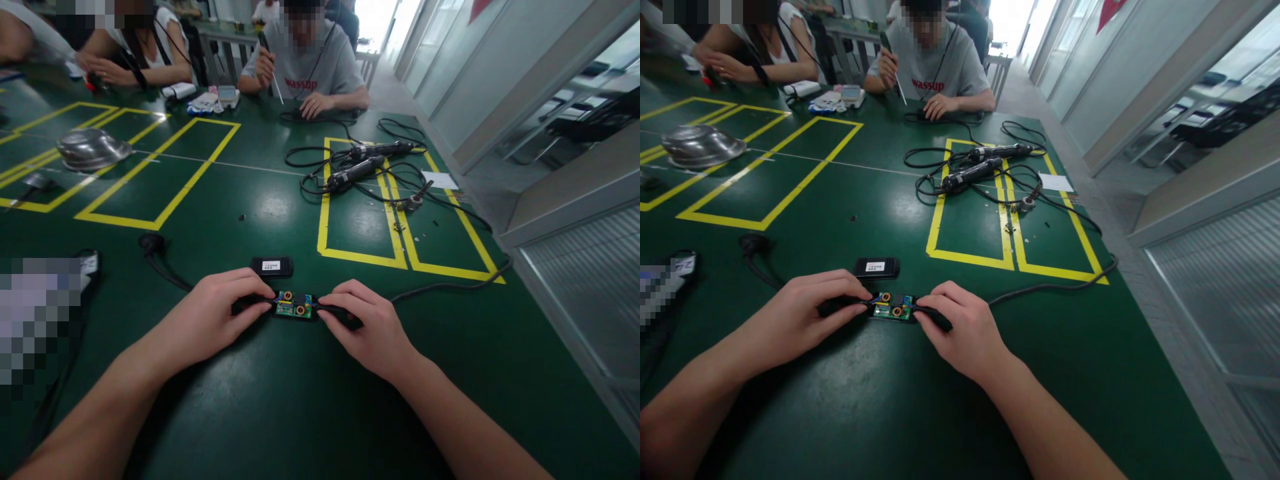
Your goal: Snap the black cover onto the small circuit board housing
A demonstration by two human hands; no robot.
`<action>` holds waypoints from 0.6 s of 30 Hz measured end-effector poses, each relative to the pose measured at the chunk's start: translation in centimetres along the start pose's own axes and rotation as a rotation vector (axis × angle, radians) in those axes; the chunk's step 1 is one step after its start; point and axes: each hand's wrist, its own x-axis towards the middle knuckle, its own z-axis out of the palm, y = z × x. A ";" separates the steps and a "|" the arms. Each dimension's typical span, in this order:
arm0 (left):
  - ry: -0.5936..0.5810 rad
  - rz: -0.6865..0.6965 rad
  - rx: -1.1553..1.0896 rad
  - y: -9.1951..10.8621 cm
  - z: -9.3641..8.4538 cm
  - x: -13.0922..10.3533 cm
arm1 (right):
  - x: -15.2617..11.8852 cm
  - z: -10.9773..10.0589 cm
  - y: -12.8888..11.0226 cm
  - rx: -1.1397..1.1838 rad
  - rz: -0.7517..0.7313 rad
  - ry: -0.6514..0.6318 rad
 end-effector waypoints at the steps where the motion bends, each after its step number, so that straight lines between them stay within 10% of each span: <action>1: -0.004 -0.001 -0.002 0.0 0.0 0.0 | 0.0 0.0 0.0 0.003 0.002 -0.006; 18: 0.005 0.065 0.084 -0.9 0.4 0.0 | 0.2 0.0 0.0 -0.097 -0.048 -0.048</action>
